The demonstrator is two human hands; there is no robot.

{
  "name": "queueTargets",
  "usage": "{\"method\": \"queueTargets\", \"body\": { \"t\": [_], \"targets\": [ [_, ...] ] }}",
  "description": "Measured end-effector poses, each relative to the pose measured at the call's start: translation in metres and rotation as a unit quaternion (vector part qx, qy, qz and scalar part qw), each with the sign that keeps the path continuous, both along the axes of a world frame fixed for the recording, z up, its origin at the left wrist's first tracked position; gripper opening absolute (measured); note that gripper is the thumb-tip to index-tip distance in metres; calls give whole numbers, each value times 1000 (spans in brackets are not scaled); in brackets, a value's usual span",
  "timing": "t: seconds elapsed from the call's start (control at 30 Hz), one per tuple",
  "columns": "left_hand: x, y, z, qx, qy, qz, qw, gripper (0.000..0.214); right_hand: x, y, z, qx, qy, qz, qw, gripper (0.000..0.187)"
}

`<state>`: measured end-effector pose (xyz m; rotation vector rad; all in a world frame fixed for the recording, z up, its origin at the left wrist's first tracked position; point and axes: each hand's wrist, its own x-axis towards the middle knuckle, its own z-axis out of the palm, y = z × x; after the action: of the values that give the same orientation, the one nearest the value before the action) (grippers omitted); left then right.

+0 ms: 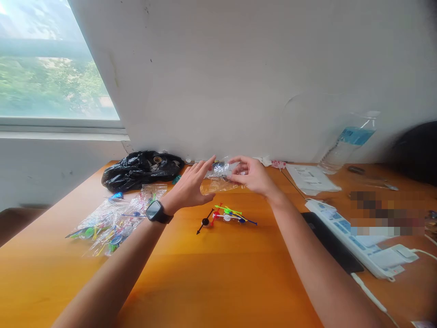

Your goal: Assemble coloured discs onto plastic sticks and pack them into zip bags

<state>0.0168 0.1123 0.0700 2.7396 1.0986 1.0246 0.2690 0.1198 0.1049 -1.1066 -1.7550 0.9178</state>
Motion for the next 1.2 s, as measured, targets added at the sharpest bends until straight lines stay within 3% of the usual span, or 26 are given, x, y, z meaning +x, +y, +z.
{"method": "queueTargets", "body": {
  "t": [0.13,0.4,0.53,0.6,0.67,0.77,0.83,1.03,1.2],
  "targets": [
    [-11,9,-6,-27,12,0,1000,98,-3,4,-8,-6,-3,9,1000,43],
    [-5,13,-23,-35,7,9,999,107,-20,8,-27,-52,45,39,997,43],
    [-11,16,-20,-19,59,53,997,98,-13,20,-36,-33,4,-26,999,33],
    [-21,18,-14,-10,83,95,992,92,-8,25,-40,-33,-44,-55,997,49],
    [-35,22,-6,-7,80,135,988,82,-5,25,-44,-23,-132,-10,991,47],
    [-53,25,3,0,68,164,984,79,-13,14,-50,19,-249,150,956,17],
    [-60,26,6,2,63,165,984,84,-24,3,-55,24,-276,212,937,13],
    [-59,24,9,-11,52,150,987,78,-52,-18,-67,28,-352,242,904,5],
    [-58,23,11,-44,39,134,989,65,-62,-21,-69,58,-323,266,906,7]
  ]
}}
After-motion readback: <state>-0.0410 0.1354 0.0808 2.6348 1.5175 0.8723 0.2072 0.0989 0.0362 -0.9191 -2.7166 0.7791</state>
